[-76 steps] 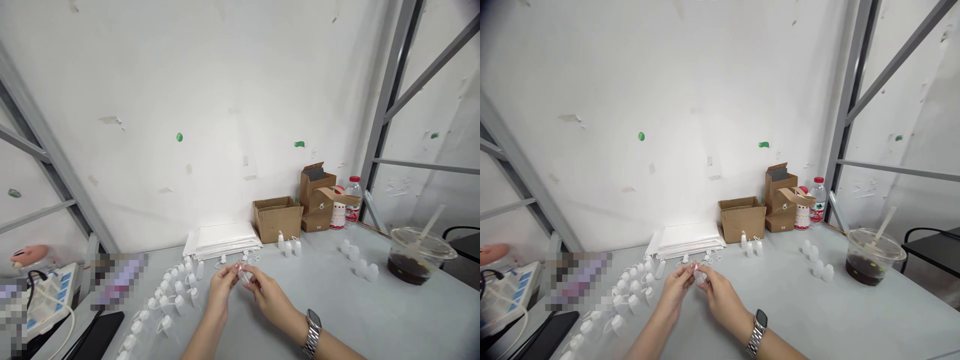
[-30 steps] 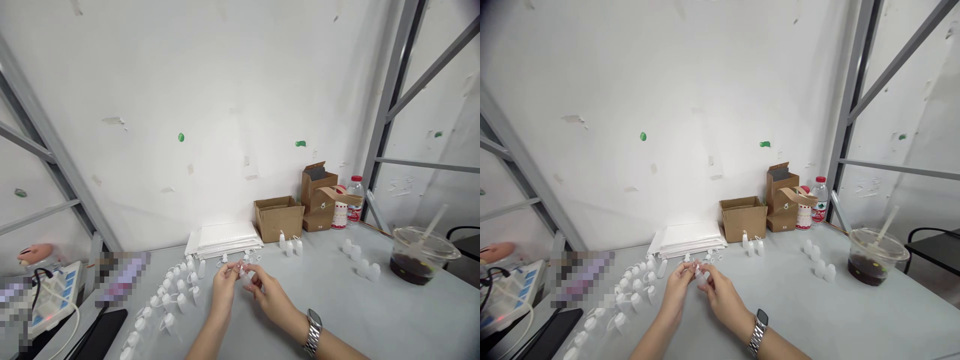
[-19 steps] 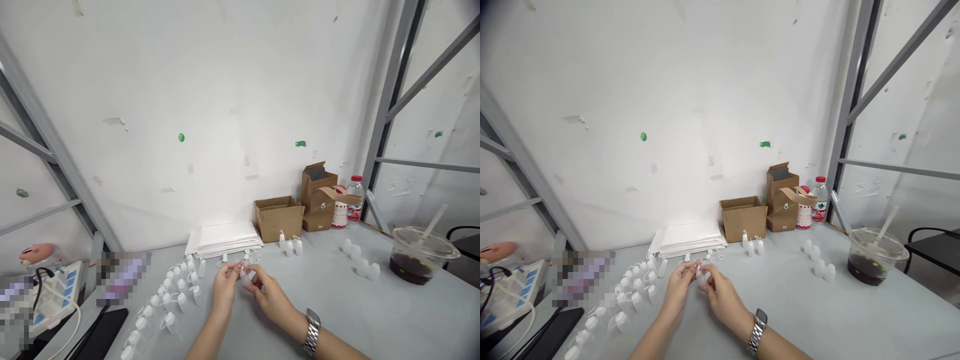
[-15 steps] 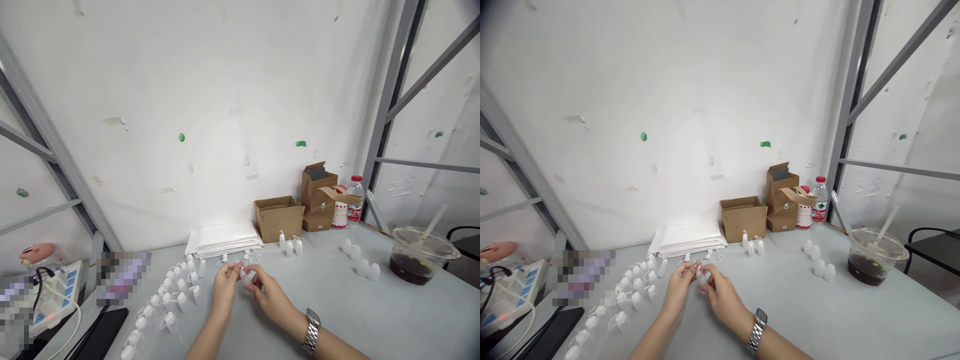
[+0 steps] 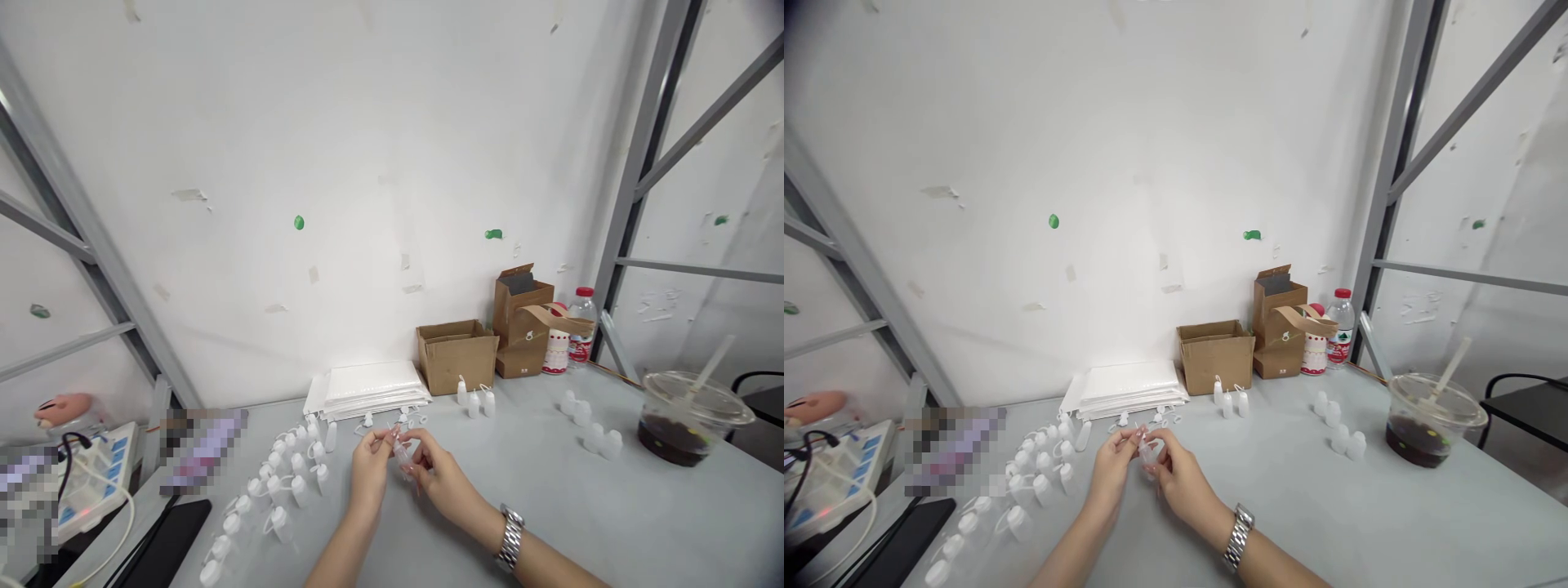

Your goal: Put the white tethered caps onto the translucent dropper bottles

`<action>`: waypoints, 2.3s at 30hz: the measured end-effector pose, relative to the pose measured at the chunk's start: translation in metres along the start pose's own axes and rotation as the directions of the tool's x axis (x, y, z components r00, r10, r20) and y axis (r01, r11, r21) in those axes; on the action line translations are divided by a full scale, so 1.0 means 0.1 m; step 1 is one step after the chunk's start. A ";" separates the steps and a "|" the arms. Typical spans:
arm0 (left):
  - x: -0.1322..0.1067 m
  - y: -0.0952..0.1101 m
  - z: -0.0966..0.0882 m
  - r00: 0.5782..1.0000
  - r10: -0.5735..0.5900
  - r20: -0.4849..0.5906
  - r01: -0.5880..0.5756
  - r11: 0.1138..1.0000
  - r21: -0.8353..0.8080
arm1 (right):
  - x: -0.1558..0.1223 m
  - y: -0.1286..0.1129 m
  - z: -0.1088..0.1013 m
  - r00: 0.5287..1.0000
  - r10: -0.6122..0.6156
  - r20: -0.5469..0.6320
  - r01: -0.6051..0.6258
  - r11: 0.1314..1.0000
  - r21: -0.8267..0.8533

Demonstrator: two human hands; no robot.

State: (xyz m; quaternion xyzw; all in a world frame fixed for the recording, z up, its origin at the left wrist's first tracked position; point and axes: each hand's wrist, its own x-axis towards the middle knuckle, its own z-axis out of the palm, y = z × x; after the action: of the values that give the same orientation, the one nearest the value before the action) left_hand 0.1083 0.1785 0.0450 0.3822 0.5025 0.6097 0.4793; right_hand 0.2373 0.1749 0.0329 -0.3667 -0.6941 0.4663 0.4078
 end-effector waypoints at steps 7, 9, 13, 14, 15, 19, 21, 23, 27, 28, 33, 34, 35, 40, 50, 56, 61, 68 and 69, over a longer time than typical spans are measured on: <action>0.02 -0.06 -0.02 0.999 0.032 -0.016 -0.032 0.998 0.051 | 0.01 -0.01 -0.01 1.000 0.009 0.016 -0.009 0.999 0.034; 0.02 -0.07 -0.01 0.999 0.041 -0.028 -0.039 0.997 0.064 | 0.00 -0.02 -0.01 1.000 0.002 0.025 -0.003 0.999 0.032; 0.01 -0.04 0.00 0.998 0.041 -0.050 -0.037 0.996 0.076 | -0.01 -0.05 -0.01 0.999 0.013 0.045 -0.015 1.000 0.024; 0.01 -0.03 0.00 0.998 0.038 -0.046 -0.035 0.997 0.070 | -0.01 -0.07 -0.01 0.999 0.013 0.045 -0.014 0.999 0.029; 0.00 -0.01 0.00 0.999 0.032 -0.038 -0.030 0.998 0.062 | -0.01 -0.08 -0.01 0.999 0.011 0.043 -0.012 0.999 0.035; -0.01 0.04 -0.02 1.000 0.028 -0.011 -0.028 0.999 0.020 | -0.01 -0.10 0.00 1.000 -0.002 0.005 0.001 0.997 0.075; -0.01 0.05 -0.03 0.999 0.034 -0.002 -0.034 0.999 -0.016 | 0.00 -0.08 0.01 0.999 0.010 -0.040 -0.005 0.992 0.124; -0.01 0.06 -0.03 0.999 0.030 0.030 -0.028 0.998 -0.059 | 0.02 -0.05 0.02 0.996 0.037 -0.086 -0.022 0.984 0.176; -0.01 0.07 -0.02 0.996 0.036 0.081 -0.029 0.996 -0.082 | 0.04 -0.03 0.03 0.985 0.080 -0.151 -0.052 0.982 0.179; -0.01 0.07 -0.03 0.996 0.039 0.086 -0.033 0.996 -0.078 | 0.05 -0.04 0.02 0.982 0.089 -0.168 -0.061 0.984 0.166; 0.01 0.07 -0.04 0.994 0.046 0.097 -0.038 0.996 -0.086 | 0.06 -0.05 0.00 0.965 0.087 -0.248 -0.076 0.996 0.050; 0.01 0.07 -0.04 0.994 0.046 0.095 -0.037 0.995 -0.088 | 0.05 -0.04 0.00 0.967 0.080 -0.243 -0.074 0.997 0.036; 0.01 0.07 -0.04 0.994 0.045 0.095 -0.037 0.996 -0.085 | 0.05 -0.04 0.00 0.970 0.079 -0.231 -0.073 0.997 0.033; 0.01 0.08 -0.05 0.995 0.058 0.078 -0.056 0.998 -0.028 | 0.03 -0.03 0.00 0.965 0.050 -0.256 -0.061 0.998 -0.034; -0.01 0.12 -0.03 0.984 0.069 0.163 -0.068 0.998 -0.012 | 0.08 -0.06 -0.03 0.955 0.281 -0.089 -0.221 0.882 0.416; 0.00 0.11 -0.03 0.991 0.071 0.109 -0.069 0.997 -0.018 | 0.07 -0.11 -0.05 0.944 0.317 -0.095 -0.223 0.821 0.526; 0.00 0.11 -0.05 0.986 0.051 0.159 -0.042 0.997 -0.064 | 0.06 -0.11 -0.04 0.926 0.349 0.147 -0.368 0.743 0.559; 0.00 0.11 -0.06 0.993 0.062 0.096 -0.058 0.998 -0.039 | 0.10 -0.07 -0.03 0.960 0.275 -0.054 -0.214 0.846 0.489; 0.00 0.12 -0.06 0.993 0.073 0.095 -0.069 0.997 -0.040 | 0.10 -0.07 -0.04 0.963 0.261 -0.066 -0.201 0.859 0.471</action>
State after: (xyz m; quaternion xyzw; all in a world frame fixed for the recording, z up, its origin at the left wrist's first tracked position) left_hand 0.1005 0.1763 0.0551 0.4199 0.4535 0.6162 0.4881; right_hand 0.2355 0.1834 0.0426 -0.3692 -0.4871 0.6387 0.4675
